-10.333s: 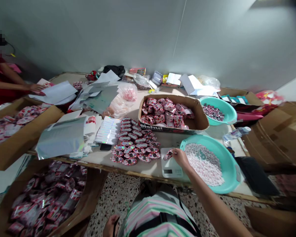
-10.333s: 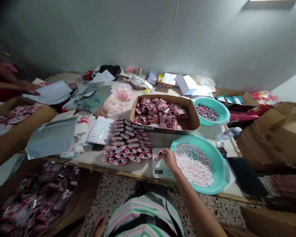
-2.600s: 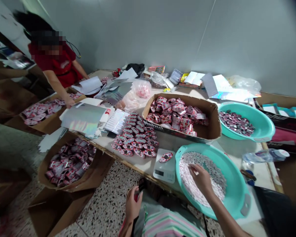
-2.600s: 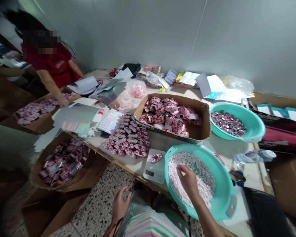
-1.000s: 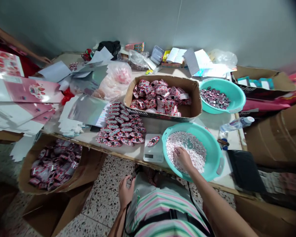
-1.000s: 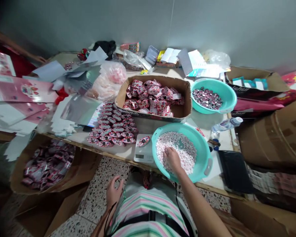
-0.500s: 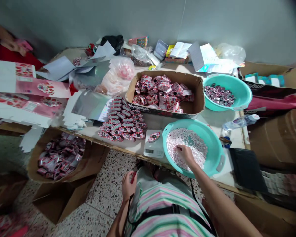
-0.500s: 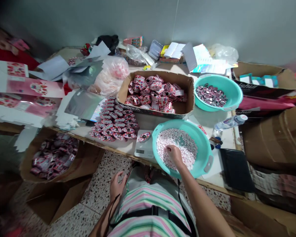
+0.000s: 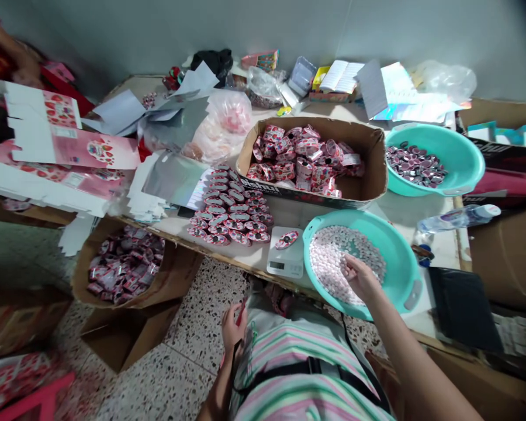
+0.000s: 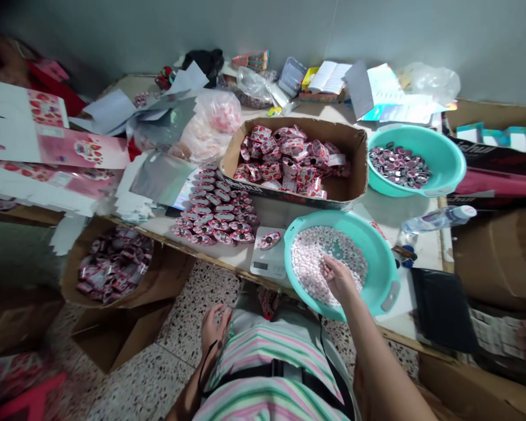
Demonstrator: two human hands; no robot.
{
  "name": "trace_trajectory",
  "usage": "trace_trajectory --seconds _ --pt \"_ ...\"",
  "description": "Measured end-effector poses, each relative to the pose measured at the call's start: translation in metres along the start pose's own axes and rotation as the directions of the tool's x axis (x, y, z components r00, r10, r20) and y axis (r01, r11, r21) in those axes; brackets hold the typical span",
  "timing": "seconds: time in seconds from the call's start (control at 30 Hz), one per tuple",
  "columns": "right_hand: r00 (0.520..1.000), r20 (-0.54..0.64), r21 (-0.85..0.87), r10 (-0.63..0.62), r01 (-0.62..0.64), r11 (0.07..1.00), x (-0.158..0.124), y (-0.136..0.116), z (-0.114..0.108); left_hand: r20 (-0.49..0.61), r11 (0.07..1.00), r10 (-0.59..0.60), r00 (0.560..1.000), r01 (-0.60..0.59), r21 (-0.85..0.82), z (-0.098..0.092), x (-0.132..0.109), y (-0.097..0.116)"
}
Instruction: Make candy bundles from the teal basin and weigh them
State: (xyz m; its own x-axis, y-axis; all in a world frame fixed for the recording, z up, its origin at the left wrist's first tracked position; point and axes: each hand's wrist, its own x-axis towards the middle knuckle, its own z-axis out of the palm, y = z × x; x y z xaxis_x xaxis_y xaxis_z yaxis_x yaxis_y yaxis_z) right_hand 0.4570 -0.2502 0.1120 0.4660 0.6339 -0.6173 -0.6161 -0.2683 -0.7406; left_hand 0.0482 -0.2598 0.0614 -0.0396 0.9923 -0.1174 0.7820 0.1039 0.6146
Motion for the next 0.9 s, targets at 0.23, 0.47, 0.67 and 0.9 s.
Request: trace_trajectory --seconds 0.23,0.47,0.67,0.9 --pt "0.993 0.079 0.328 0.091 -0.112 0.938 -0.017 -0.014 0.006 0.029 1.0 -0.028 0.999 0.028 -0.004 -0.002 0.01 -0.006" --pt "0.983 0.092 0.263 0.159 -0.178 0.948 -0.028 -0.019 0.021 0.02 1.0 -0.001 1.0 0.001 0.009 -0.018 0.035 0.001" --pt "0.993 0.073 -0.021 0.091 -0.089 0.996 -0.024 -0.016 0.057 0.007 1.0 0.001 1.0 -0.001 0.006 -0.024 0.041 -0.004" --pt "0.972 0.231 -0.407 -0.035 0.13 0.904 -0.006 -0.004 0.125 -0.009 0.999 -0.039 0.999 0.039 -0.02 -0.025 0.041 -0.008"
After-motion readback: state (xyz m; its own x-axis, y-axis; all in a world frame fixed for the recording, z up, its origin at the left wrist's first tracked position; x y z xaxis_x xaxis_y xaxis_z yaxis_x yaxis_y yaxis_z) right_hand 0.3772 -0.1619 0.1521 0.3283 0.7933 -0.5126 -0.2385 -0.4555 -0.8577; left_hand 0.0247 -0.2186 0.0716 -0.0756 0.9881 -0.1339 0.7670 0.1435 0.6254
